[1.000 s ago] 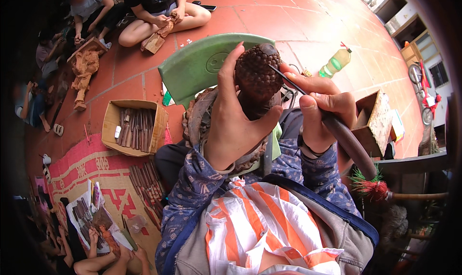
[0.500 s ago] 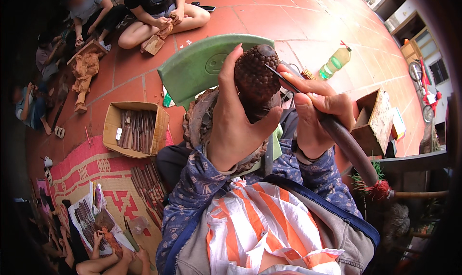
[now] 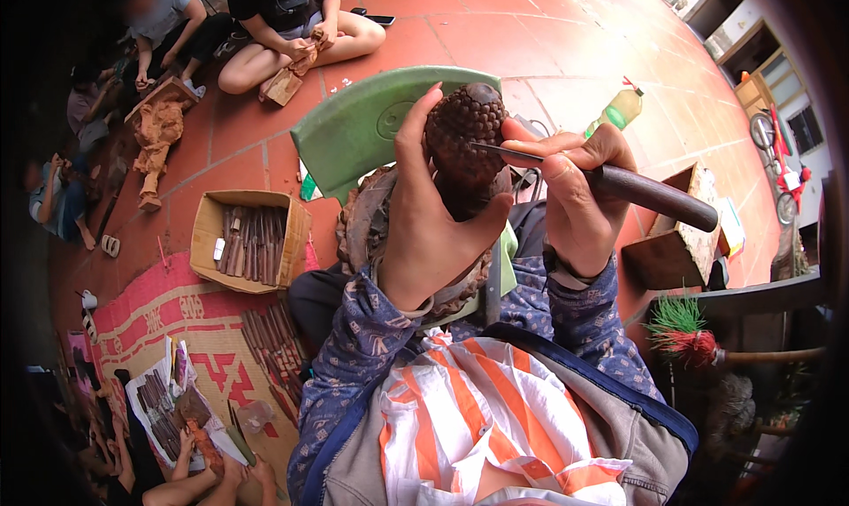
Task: The person carves a dark, textured wooden object using a small chisel. They hold the object in their left hand and use the chisel in their right hand to shape the surface. The person rotates the object periodically to access different areas while continuing to carve.
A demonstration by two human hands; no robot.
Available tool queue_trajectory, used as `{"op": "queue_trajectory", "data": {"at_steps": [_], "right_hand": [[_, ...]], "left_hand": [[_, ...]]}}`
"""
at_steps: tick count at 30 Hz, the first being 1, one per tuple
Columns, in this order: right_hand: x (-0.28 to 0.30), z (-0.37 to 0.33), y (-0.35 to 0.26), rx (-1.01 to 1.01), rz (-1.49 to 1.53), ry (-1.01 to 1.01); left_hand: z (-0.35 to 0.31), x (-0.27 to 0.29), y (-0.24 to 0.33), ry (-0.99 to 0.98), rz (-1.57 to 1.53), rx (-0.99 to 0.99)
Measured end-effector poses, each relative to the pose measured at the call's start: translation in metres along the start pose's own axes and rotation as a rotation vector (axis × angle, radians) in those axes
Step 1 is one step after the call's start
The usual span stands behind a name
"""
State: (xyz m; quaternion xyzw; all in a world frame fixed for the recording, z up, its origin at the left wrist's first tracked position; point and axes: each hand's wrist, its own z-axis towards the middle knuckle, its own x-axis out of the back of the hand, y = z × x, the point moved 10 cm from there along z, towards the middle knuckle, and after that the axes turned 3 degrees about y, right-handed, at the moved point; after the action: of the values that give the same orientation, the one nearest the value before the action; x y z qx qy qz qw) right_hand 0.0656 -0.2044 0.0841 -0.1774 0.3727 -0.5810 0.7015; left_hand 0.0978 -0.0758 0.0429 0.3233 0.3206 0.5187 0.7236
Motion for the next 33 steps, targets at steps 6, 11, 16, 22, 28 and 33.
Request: {"op": "queue_trajectory", "data": {"at_steps": [6,11,16,22,28,33], "right_hand": [[-0.011,-0.007,-0.019,0.212,-0.135,-0.098],[-0.019,-0.013,-0.023,0.312,-0.32,-0.067],[-0.022,-0.014,-0.026,0.362,-0.383,-0.038],[-0.009,-0.006,-0.02,0.223,-0.204,0.014],[-0.007,-0.004,-0.018,0.164,-0.163,-0.099],[-0.001,-0.001,-0.016,0.141,-0.116,0.041]], "left_hand": [[0.0,0.0,0.002,-0.02,0.035,-0.033],[-0.001,-0.001,-0.002,-0.02,-0.01,-0.004],[-0.001,0.0,-0.001,-0.023,0.012,-0.021],[-0.001,0.0,0.001,-0.017,0.05,-0.032],[-0.001,-0.001,0.002,-0.016,0.049,-0.014],[0.0,0.001,0.007,-0.025,0.101,-0.046]]}}
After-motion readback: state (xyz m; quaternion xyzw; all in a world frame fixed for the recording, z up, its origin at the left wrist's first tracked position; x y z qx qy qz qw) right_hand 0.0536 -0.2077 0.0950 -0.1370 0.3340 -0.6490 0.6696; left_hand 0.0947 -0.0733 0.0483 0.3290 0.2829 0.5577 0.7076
